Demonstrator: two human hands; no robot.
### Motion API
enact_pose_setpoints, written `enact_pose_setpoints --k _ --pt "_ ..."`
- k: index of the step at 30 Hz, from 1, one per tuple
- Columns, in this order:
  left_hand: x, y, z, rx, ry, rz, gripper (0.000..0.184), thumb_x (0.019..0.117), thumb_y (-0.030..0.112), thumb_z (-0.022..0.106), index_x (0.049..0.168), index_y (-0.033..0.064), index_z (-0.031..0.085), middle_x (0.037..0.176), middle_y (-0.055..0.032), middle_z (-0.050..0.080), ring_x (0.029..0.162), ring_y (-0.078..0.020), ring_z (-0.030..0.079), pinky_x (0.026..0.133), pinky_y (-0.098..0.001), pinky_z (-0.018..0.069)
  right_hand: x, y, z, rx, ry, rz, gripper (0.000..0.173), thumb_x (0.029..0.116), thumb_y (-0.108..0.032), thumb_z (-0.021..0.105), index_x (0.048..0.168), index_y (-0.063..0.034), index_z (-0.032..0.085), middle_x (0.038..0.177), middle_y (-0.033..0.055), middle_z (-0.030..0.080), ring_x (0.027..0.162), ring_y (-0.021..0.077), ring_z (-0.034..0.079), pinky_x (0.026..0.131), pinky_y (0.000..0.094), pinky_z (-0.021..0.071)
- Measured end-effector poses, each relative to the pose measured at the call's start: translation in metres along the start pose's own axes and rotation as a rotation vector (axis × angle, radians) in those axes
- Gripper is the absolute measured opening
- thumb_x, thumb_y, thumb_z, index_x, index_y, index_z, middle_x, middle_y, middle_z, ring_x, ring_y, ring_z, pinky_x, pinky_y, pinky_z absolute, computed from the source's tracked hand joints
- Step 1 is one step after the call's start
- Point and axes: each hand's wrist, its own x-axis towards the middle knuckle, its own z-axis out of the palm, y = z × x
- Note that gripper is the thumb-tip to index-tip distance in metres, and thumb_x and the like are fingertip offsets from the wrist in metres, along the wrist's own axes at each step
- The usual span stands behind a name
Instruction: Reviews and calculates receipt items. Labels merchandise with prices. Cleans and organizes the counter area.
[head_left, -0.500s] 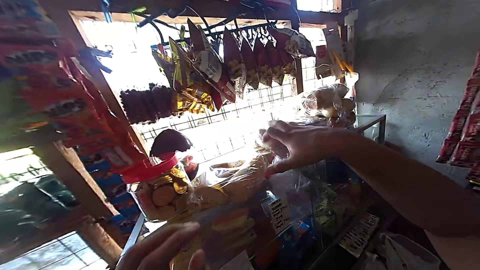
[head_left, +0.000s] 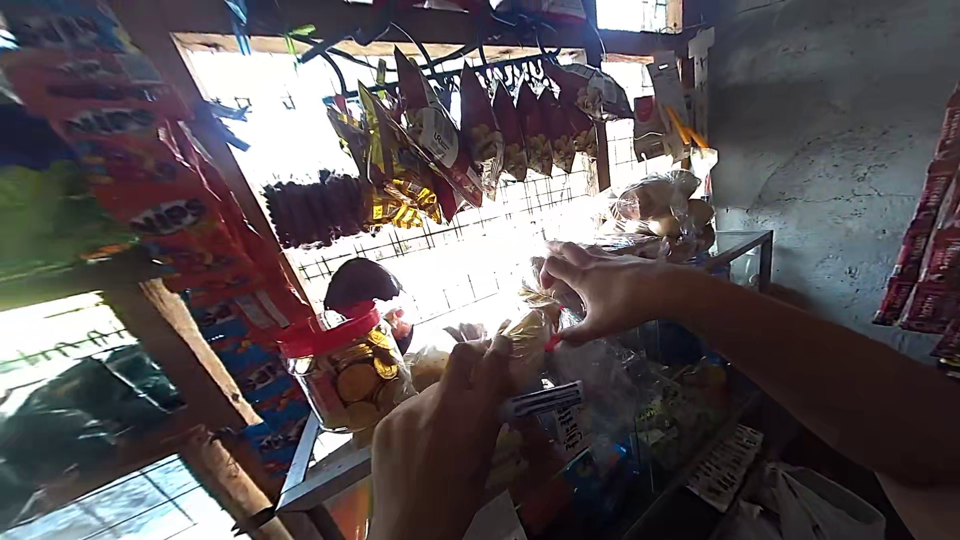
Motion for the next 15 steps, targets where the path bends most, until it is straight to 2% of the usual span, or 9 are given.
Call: enact_pose_setpoints --k 2,3,4,5,6,8,10,13,15 --pt "0.001 -0.008 -0.009 -0.059 0.055 -0.035 0.036 0.0845 0.024 0.070 0.119 0.0163 0.073 0.098 -0.0107 0.071 0.053 -0.0259 0.063 0.039 -0.0395 0.0431 0.002 0.007 0.006 0.001 0.019 -0.019 0.067 0.0785 -0.041 0.089 0.134 -0.0209 0.057 0.163 0.0141 0.031 0.135 0.0421 0.046 0.098 0.0621 0.0474" --pt "0.004 -0.013 -0.014 -0.104 0.077 -0.063 0.037 0.0845 0.025 0.070 0.120 0.0145 0.072 0.099 -0.0129 0.071 0.056 -0.0280 0.065 0.041 -0.0426 0.0449 0.006 0.020 0.018 -0.019 0.110 -0.091 0.065 0.0776 -0.042 0.089 0.132 -0.0211 0.059 0.159 0.0167 0.036 0.130 0.0426 0.051 0.094 0.0614 0.0496" --pt "0.011 -0.017 -0.020 -0.159 0.102 -0.099 0.039 0.0858 0.027 0.070 0.122 0.0133 0.072 0.098 -0.0132 0.070 0.060 -0.0276 0.064 0.045 -0.0440 0.0460 0.015 0.041 0.041 -0.055 0.329 -0.237 0.062 0.0725 -0.049 0.089 0.123 -0.0196 0.066 0.145 0.0205 0.051 0.114 0.0415 0.062 0.082 0.0589 0.0554" --pt "0.019 -0.021 -0.027 -0.212 0.126 -0.131 0.040 0.0888 0.032 0.069 0.124 0.0133 0.070 0.097 -0.0113 0.069 0.064 -0.0245 0.063 0.051 -0.0429 0.0465 0.030 0.059 0.065 -0.093 0.644 -0.403 0.062 0.0652 -0.062 0.081 0.108 -0.0179 0.073 0.117 0.0190 0.067 0.086 0.0330 0.068 0.061 0.0507 0.0561" --pt "0.030 -0.025 -0.035 -0.268 0.152 -0.152 0.042 0.0906 0.035 0.069 0.127 0.0136 0.068 0.098 -0.0089 0.068 0.070 -0.0199 0.062 0.057 -0.0395 0.0475 0.008 0.034 0.034 -0.037 0.315 -0.202 0.061 0.0758 -0.046 0.086 0.124 -0.0124 0.070 0.126 0.0185 0.063 0.100 0.0349 0.066 0.080 0.0573 0.0549" --pt "0.052 -0.035 -0.049 -0.369 0.194 -0.165 0.048 0.0898 0.036 0.072 0.132 0.0137 0.064 0.109 -0.0072 0.068 0.084 -0.0136 0.064 0.069 -0.0349 0.0530 -0.003 0.004 0.001 0.004 0.023 -0.011 0.061 0.0818 -0.025 0.085 0.135 -0.0139 0.057 0.136 0.0186 0.056 0.115 0.0408 0.060 0.089 0.0629 0.0501" --pt "0.073 -0.048 -0.059 -0.427 0.220 -0.203 0.054 0.0889 0.043 0.076 0.136 0.0204 0.060 0.116 -0.0025 0.068 0.095 -0.0105 0.067 0.077 -0.0353 0.0582 -0.004 -0.001 0.001 -0.018 0.027 0.002 0.061 0.0834 -0.028 0.082 0.137 -0.0191 0.055 0.152 0.0163 0.043 0.129 0.0425 0.052 0.090 0.0625 0.0510" --pt "0.093 -0.070 -0.071 -0.417 0.268 -0.265 0.063 0.0867 0.053 0.075 0.138 0.0225 0.055 0.117 0.0024 0.067 0.101 -0.0064 0.067 0.083 -0.0326 0.0582 -0.005 -0.006 0.009 -0.017 0.057 0.033 0.069 0.0864 -0.048 0.079 0.144 -0.0240 0.051 0.164 0.0131 0.030 0.141 0.0412 0.042 0.097 0.0606 0.0498" --pt "0.098 -0.083 -0.076 -0.430 0.319 -0.283 0.062 0.0846 0.054 0.076 0.134 0.0204 0.058 0.111 0.0039 0.069 0.097 -0.0055 0.069 0.082 -0.0314 0.0604 -0.004 -0.005 0.009 -0.010 0.042 0.033 0.074 0.0877 -0.042 0.079 0.152 -0.0252 0.045 0.166 0.0139 0.026 0.142 0.0424 0.041 0.097 0.0605 0.0499"
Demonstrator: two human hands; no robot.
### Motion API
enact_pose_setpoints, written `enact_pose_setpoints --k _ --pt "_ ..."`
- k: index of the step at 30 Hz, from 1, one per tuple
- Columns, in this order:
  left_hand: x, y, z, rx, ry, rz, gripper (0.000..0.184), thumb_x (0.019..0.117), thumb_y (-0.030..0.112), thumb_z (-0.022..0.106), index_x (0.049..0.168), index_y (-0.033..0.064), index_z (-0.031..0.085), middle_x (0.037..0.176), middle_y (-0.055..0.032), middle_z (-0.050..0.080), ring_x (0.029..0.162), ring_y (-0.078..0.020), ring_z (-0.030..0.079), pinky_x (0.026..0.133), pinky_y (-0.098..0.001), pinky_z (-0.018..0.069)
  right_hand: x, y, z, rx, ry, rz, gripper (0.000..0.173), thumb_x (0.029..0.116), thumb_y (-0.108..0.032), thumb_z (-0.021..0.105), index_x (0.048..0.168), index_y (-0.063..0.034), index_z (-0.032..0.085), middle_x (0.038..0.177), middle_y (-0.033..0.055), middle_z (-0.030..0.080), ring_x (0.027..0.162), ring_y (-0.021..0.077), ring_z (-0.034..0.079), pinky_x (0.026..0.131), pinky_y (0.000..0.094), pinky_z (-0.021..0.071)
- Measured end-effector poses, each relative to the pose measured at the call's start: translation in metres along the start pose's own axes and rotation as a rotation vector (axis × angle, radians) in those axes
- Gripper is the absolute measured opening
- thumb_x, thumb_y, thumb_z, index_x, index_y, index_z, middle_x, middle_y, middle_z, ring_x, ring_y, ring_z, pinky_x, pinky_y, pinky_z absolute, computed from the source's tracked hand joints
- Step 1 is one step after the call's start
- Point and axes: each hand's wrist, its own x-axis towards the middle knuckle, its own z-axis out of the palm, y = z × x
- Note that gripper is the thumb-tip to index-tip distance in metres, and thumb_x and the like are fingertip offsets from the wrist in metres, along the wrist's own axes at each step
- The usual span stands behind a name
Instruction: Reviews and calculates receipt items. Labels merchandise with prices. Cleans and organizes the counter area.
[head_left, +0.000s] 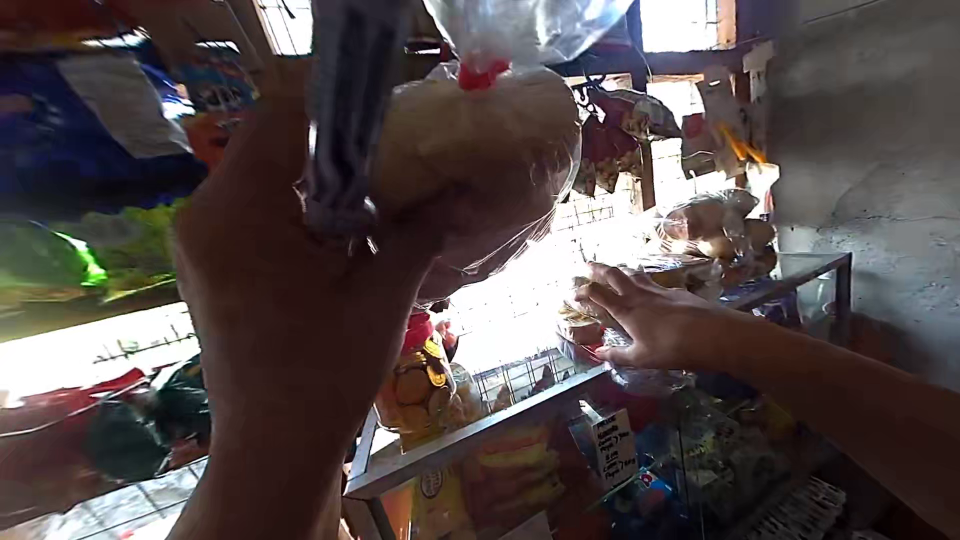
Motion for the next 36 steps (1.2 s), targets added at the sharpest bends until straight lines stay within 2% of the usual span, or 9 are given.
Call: enact_pose_setpoints --k 5,8,11,15,19,25,29,33,36 --pt "-0.015 0.013 -0.005 -0.113 0.021 -0.010 0.063 0.0858 0.041 0.080 0.138 0.0190 0.053 0.112 0.0085 0.067 0.096 -0.0012 0.067 0.080 -0.0226 0.0595 0.006 -0.006 -0.012 -0.109 -0.173 -0.035 0.077 0.0888 0.002 0.071 0.155 -0.0237 0.041 0.171 0.0147 0.008 0.141 0.0494 0.039 0.098 0.0597 0.0501" --pt "-0.027 0.022 -0.004 -0.089 0.009 -0.006 0.055 0.0850 0.033 0.080 0.133 0.0205 0.057 0.103 0.0115 0.068 0.083 0.0041 0.067 0.067 -0.0167 0.0575 0.005 -0.002 -0.001 -0.183 0.003 -0.122 0.056 0.0927 0.012 0.059 0.142 -0.0142 0.058 0.164 0.0176 0.033 0.134 0.0493 0.049 0.095 0.0611 0.0523" --pt "-0.036 0.025 0.001 -0.136 -0.010 0.008 0.050 0.0840 0.029 0.080 0.130 0.0206 0.060 0.092 0.0156 0.067 0.068 0.0099 0.061 0.056 -0.0092 0.0506 0.007 0.013 0.018 -0.223 0.372 -0.248 0.035 0.0875 0.015 0.066 0.113 -0.0086 0.070 0.127 0.0217 0.065 0.102 0.0464 0.069 0.074 0.0605 0.0587" --pt "-0.047 0.024 0.013 -0.209 -0.073 -0.026 0.046 0.0838 0.025 0.079 0.127 0.0252 0.063 0.088 0.0147 0.067 0.067 0.0057 0.061 0.054 -0.0120 0.0514 0.016 0.023 0.014 -0.196 0.617 -0.244 0.029 0.0802 0.010 0.075 0.105 -0.0049 0.073 0.105 0.0177 0.072 0.075 0.0414 0.071 0.058 0.0584 0.0553" --pt "-0.066 0.018 0.034 -0.196 -0.166 -0.068 0.046 0.0849 0.031 0.077 0.128 0.0242 0.062 0.093 0.0138 0.068 0.071 0.0072 0.063 0.059 -0.0116 0.0530 0.045 0.030 -0.016 -0.031 0.505 -0.081 0.027 0.0868 0.004 0.070 0.114 0.0004 0.069 0.102 0.0265 0.070 0.092 0.0502 0.068 0.072 0.0702 0.0509" --pt "-0.094 -0.006 0.072 -0.116 -0.324 0.025 0.040 0.0899 0.029 0.071 0.129 0.0207 0.065 0.114 0.0009 0.067 0.089 -0.0064 0.066 0.076 -0.0285 0.0579 0.096 0.021 -0.059 -0.072 0.159 0.089 0.020 0.1011 -0.011 0.061 0.116 0.0023 0.066 0.112 0.0262 0.067 0.113 0.0460 0.064 0.090 0.0651 0.0506" --pt "-0.096 -0.005 0.084 -0.038 -0.584 -0.034 0.042 0.0868 0.015 0.077 0.127 0.0228 0.067 0.127 -0.0117 0.058 0.084 -0.0182 0.066 0.070 -0.0374 0.0584 0.112 0.024 -0.054 -0.107 0.197 0.018 0.017 0.0975 -0.010 0.063 0.111 0.0011 0.065 0.111 0.0254 0.066 0.110 0.0459 0.063 0.084 0.0658 0.0503" --pt "-0.085 -0.005 0.060 0.010 -0.737 -0.110 0.063 0.0761 0.037 0.088 0.133 0.0218 0.065 0.134 -0.0100 0.057 0.090 -0.0166 0.064 0.071 -0.0341 0.0558 0.105 0.010 -0.052 -0.130 0.194 0.052 0.020 0.0965 -0.008 0.063 0.115 -0.0027 0.066 0.114 0.0247 0.066 0.109 0.0465 0.064 0.080 0.0659 0.0508" --pt "-0.085 0.002 0.048 0.059 -0.656 -0.213 0.068 0.0790 0.060 0.076 0.123 0.0082 0.069 0.111 -0.0097 0.066 0.090 -0.0202 0.062 0.075 -0.0394 0.0519 0.101 0.003 -0.052 -0.146 0.174 0.072 0.023 0.0965 -0.006 0.061 0.119 -0.0045 0.065 0.112 0.0236 0.067 0.107 0.0453 0.065 0.079 0.0645 0.0514"
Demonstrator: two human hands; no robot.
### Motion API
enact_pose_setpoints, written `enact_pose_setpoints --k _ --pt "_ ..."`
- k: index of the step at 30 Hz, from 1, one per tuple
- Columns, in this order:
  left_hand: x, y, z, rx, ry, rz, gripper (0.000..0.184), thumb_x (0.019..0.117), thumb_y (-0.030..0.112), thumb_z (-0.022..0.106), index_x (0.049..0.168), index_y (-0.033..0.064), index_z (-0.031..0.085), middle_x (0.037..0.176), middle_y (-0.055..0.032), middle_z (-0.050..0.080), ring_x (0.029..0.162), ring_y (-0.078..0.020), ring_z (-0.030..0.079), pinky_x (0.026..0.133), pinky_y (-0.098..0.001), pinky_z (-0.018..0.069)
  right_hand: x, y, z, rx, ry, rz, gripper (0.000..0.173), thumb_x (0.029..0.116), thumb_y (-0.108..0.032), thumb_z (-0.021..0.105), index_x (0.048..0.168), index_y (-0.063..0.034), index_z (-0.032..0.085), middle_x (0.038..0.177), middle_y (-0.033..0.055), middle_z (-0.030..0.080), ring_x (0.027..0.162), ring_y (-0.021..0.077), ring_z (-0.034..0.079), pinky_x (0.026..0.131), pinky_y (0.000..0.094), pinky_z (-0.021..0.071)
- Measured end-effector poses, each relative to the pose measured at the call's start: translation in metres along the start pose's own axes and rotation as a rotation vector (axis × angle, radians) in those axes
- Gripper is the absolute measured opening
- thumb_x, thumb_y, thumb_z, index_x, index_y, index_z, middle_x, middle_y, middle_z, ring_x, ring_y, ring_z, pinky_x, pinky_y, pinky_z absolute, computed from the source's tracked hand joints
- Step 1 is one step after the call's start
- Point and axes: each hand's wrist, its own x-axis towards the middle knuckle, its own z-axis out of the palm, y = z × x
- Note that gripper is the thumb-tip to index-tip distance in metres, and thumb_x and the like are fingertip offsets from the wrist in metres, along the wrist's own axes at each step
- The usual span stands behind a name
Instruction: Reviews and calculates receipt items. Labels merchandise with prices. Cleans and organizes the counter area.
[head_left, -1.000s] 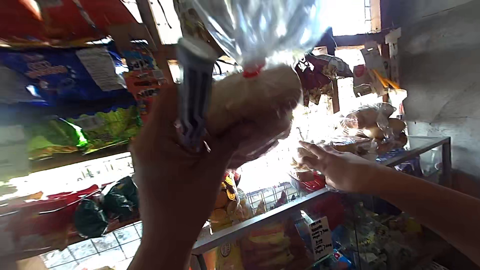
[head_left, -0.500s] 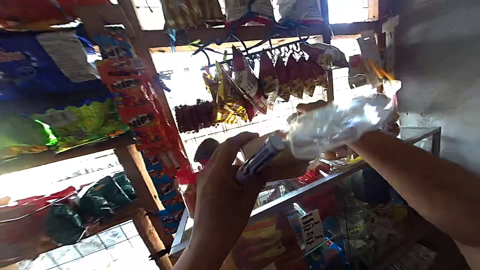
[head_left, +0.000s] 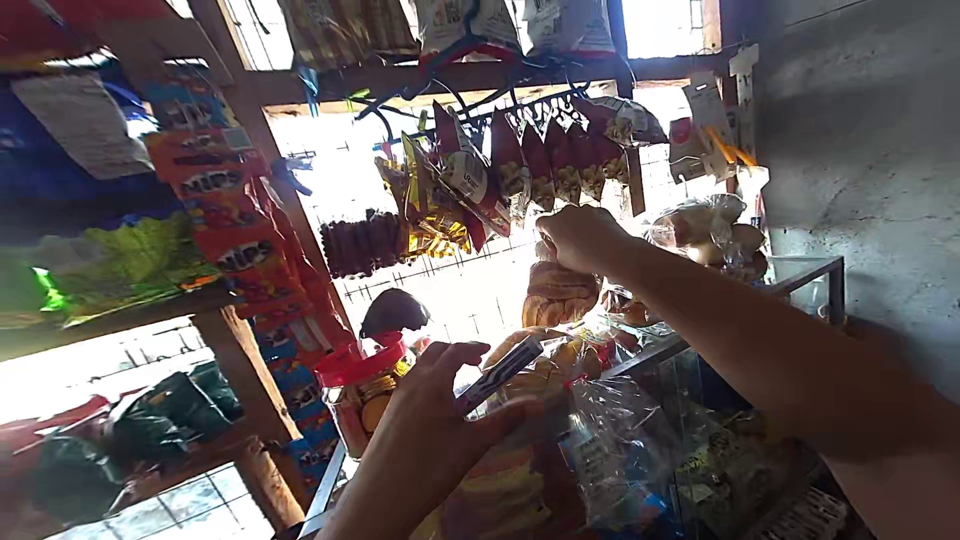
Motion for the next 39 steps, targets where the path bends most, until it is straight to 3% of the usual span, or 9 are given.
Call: enact_pose_setpoints --k 6,11,15,18,23,28,32,37,39 --pt "0.013 0.020 0.016 0.056 -0.168 -0.278 0.069 0.0903 0.059 0.069 0.135 0.0063 0.064 0.100 -0.0114 0.072 0.085 -0.0246 0.068 0.078 -0.0465 0.0540 -0.005 -0.021 -0.003 0.012 0.034 0.000 0.026 0.0968 -0.004 0.060 0.122 -0.0036 0.065 0.116 0.0223 0.068 0.110 0.0438 0.065 0.082 0.0625 0.0522" --pt "0.016 0.021 0.028 0.028 -0.080 -0.350 0.098 0.0844 0.062 0.074 0.152 0.0029 0.034 0.095 -0.0102 0.070 0.083 -0.0273 0.068 0.075 -0.0498 0.0550 -0.036 -0.045 -0.007 0.012 0.142 -0.070 0.028 0.0941 0.000 0.063 0.121 -0.0044 0.063 0.103 0.0201 0.069 0.097 0.0414 0.069 0.074 0.0568 0.0541" --pt "0.016 0.021 0.029 0.016 -0.068 -0.361 0.113 0.0828 0.060 0.077 0.160 0.0038 0.016 0.095 -0.0104 0.071 0.085 -0.0264 0.069 0.077 -0.0487 0.0555 -0.080 -0.048 0.025 0.081 0.547 -0.276 0.011 0.0910 -0.002 0.070 0.101 -0.0051 0.066 0.089 0.0132 0.068 0.073 0.0329 0.068 0.056 0.0456 0.0528" --pt "0.013 0.012 0.024 -0.089 -0.081 -0.321 0.112 0.0818 0.051 0.082 0.161 0.0072 0.017 0.096 -0.0105 0.071 0.082 -0.0242 0.068 0.074 -0.0475 0.0561 -0.097 -0.038 0.040 0.185 0.726 -0.359 0.016 0.0881 0.001 0.069 0.102 -0.0058 0.069 0.096 0.0116 0.071 0.078 0.0290 0.071 0.056 0.0410 0.0553" --pt "0.002 -0.010 0.020 -0.236 -0.007 -0.194 0.083 0.0845 0.048 0.075 0.151 0.0100 0.042 0.102 -0.0014 0.075 0.084 -0.0106 0.073 0.072 -0.0331 0.0601 -0.110 -0.032 0.040 0.288 0.725 -0.351 0.027 0.0826 0.000 0.070 0.108 -0.0070 0.068 0.095 0.0093 0.071 0.079 0.0262 0.071 0.057 0.0411 0.0560" --pt "0.009 0.003 0.024 -0.139 -0.060 -0.237 0.094 0.0796 0.039 0.084 0.155 0.0085 0.038 0.102 -0.0104 0.075 0.087 -0.0256 0.071 0.075 -0.0489 0.0562 -0.110 -0.021 0.041 0.370 0.636 -0.419 0.039 0.0873 -0.002 0.069 0.126 -0.0071 0.067 0.145 0.0098 0.057 0.089 0.0217 0.071 0.063 0.0362 0.0587" --pt "0.021 0.006 0.030 -0.151 -0.152 -0.201 0.086 0.0870 0.034 0.079 0.157 0.0135 0.034 0.103 -0.0072 0.074 0.084 -0.0208 0.070 0.073 -0.0451 0.0566 -0.113 -0.006 0.040 0.370 0.514 -0.412 0.042 0.0878 -0.010 0.071 0.129 -0.0052 0.064 0.134 0.0107 0.064 0.113 0.0253 0.067 0.080 0.0428 0.0597" --pt "0.053 0.030 0.043 -0.110 -0.327 -0.234 0.090 0.0945 0.035 0.074 0.163 0.0179 0.018 0.100 -0.0102 0.069 0.077 -0.0194 0.064 0.071 -0.0420 0.0537 -0.106 0.032 0.031 0.389 0.341 -0.398 0.047 0.0884 -0.022 0.076 0.132 -0.0103 0.063 0.133 0.0066 0.064 0.114 0.0275 0.065 0.080 0.0507 0.0573" --pt "0.065 0.036 0.050 -0.114 -0.363 -0.235 0.092 0.0947 0.034 0.074 0.164 0.0193 0.014 0.099 -0.0119 0.067 0.079 -0.0206 0.063 0.073 -0.0427 0.0535 -0.106 0.055 0.026 0.465 0.255 -0.426 0.053 0.0893 -0.032 0.074 0.137 -0.0107 0.062 0.141 0.0079 0.061 0.126 0.0287 0.059 0.096 0.0542 0.0527"
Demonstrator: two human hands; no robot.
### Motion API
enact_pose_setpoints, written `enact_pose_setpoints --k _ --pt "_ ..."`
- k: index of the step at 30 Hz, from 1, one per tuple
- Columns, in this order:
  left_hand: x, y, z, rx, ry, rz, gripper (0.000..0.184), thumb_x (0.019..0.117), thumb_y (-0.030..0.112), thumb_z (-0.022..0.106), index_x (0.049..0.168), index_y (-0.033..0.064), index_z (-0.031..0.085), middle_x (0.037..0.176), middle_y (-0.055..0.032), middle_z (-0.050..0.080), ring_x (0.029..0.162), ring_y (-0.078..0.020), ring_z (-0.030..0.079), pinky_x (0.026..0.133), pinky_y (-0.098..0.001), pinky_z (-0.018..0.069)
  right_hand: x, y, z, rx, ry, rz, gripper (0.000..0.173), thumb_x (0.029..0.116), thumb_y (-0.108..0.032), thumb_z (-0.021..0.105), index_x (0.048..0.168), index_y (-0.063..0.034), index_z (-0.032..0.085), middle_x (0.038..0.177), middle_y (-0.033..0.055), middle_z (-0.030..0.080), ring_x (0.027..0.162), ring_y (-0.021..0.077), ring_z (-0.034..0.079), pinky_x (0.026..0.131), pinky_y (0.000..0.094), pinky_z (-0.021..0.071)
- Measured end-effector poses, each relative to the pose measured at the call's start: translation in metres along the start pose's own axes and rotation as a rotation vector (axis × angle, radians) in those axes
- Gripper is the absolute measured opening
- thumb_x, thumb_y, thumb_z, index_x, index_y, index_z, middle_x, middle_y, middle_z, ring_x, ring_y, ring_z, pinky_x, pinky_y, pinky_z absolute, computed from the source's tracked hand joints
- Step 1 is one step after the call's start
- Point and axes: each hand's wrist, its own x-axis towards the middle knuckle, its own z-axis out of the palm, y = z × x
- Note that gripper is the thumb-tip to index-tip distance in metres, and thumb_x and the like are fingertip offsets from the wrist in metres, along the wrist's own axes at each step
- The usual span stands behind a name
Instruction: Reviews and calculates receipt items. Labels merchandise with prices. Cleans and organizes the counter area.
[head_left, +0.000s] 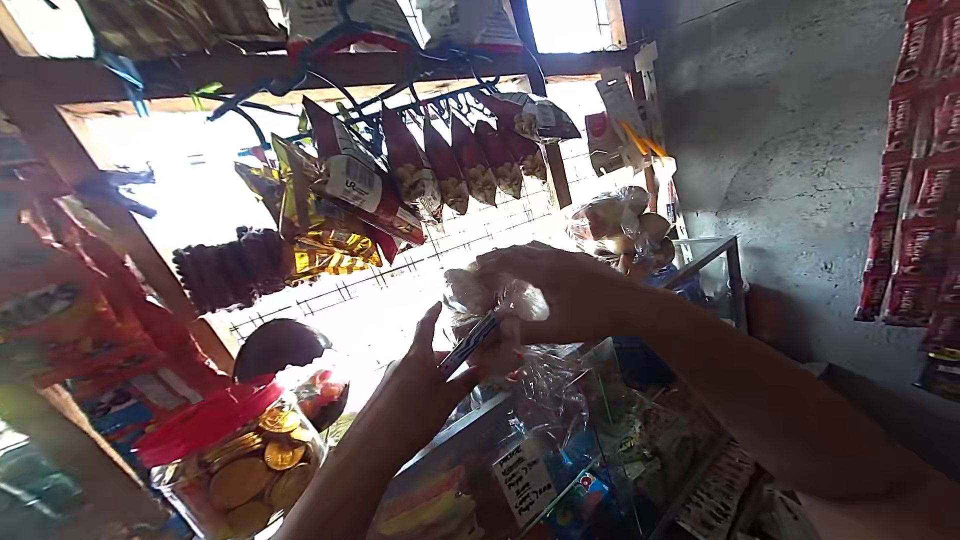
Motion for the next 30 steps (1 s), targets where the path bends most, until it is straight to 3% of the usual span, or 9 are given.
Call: enact_pose_setpoints --k 3,8,10,13,17,19,22,25,30 --pt "0.013 0.008 0.003 0.003 -0.022 -0.011 0.092 0.0942 0.032 0.075 0.164 0.0249 0.015 0.102 -0.0149 0.067 0.082 -0.0242 0.064 0.075 -0.0461 0.0530 -0.013 0.025 -0.026 0.169 0.037 0.053 0.046 0.1026 -0.030 0.061 0.139 -0.0033 0.059 0.141 0.0165 0.060 0.131 0.0294 0.056 0.110 0.0505 0.0446" --pt "0.022 0.010 0.009 -0.012 -0.011 -0.060 0.093 0.0923 0.030 0.077 0.164 0.0266 0.017 0.100 -0.0154 0.065 0.081 -0.0235 0.060 0.074 -0.0447 0.0512 -0.043 0.081 -0.051 0.107 0.112 0.235 0.039 0.1102 -0.028 0.040 0.133 -0.0084 0.065 0.133 0.0098 0.065 0.120 0.0172 0.062 0.104 0.0405 0.0492" --pt "0.025 0.013 0.010 -0.008 -0.004 -0.073 0.094 0.0916 0.031 0.078 0.164 0.0274 0.018 0.099 -0.0154 0.065 0.081 -0.0236 0.061 0.074 -0.0450 0.0514 -0.055 0.100 -0.046 0.084 0.065 0.294 0.032 0.1030 -0.023 0.054 0.127 -0.0073 0.068 0.118 0.0121 0.068 0.095 0.0203 0.067 0.083 0.0443 0.0563" --pt "0.027 0.022 0.015 0.001 -0.008 -0.088 0.094 0.0922 0.033 0.077 0.163 0.0265 0.016 0.097 -0.0133 0.064 0.077 -0.0208 0.059 0.071 -0.0417 0.0507 -0.067 0.120 -0.031 -0.015 -0.019 0.282 0.040 0.0884 -0.016 0.076 0.125 -0.0027 0.068 0.111 0.0173 0.069 0.083 0.0277 0.066 0.076 0.0491 0.0555" --pt "0.026 0.029 0.023 -0.055 -0.023 -0.072 0.095 0.0941 0.034 0.075 0.163 0.0126 0.013 0.096 -0.0128 0.065 0.081 -0.0189 0.062 0.077 -0.0401 0.0532 -0.075 0.117 -0.025 -0.069 0.131 0.303 0.032 0.0919 -0.005 0.066 0.123 0.0006 0.069 0.127 0.0219 0.066 0.115 0.0393 0.065 0.097 0.0614 0.0507" --pt "0.013 0.030 0.019 -0.026 0.009 -0.076 0.093 0.0942 0.036 0.074 0.162 0.0079 0.017 0.102 -0.0129 0.069 0.088 -0.0200 0.066 0.083 -0.0414 0.0543 -0.078 0.107 -0.023 -0.081 0.307 0.230 0.029 0.0938 -0.011 0.059 0.118 -0.0014 0.069 0.132 0.0174 0.066 0.118 0.0350 0.065 0.094 0.0591 0.0528" --pt "-0.035 0.021 0.002 0.093 0.242 0.055 0.066 0.0972 0.033 0.070 0.154 0.0149 0.043 0.115 -0.0077 0.073 0.092 -0.0203 0.072 0.081 -0.0442 0.0579 -0.086 0.081 -0.023 -0.080 0.545 0.035 0.029 0.0995 -0.022 0.055 0.116 -0.0022 0.068 0.127 0.0120 0.068 0.112 0.0194 0.067 0.092 0.0383 0.0571" --pt "-0.091 -0.016 -0.034 0.119 0.533 0.274 0.032 0.0974 0.040 0.063 0.126 0.0282 0.067 0.106 0.0108 0.074 0.081 -0.0010 0.069 0.067 -0.0242 0.0578 -0.089 0.050 -0.018 -0.043 0.570 -0.144 0.030 0.1011 -0.028 0.055 0.115 -0.0047 0.066 0.123 0.0079 0.069 0.115 0.0169 0.065 0.096 0.0364 0.0559" --pt "-0.138 -0.082 -0.090 0.192 0.907 0.096 0.035 0.0994 0.048 0.058 0.114 0.0177 0.068 0.108 0.0053 0.073 0.079 0.0027 0.064 0.067 -0.0210 0.0511 -0.049 -0.025 0.009 0.028 0.442 -0.318 0.026 0.0985 -0.030 0.057 0.106 -0.0099 0.071 0.110 0.0006 0.072 0.105 0.0067 0.067 0.086 0.0241 0.0575"
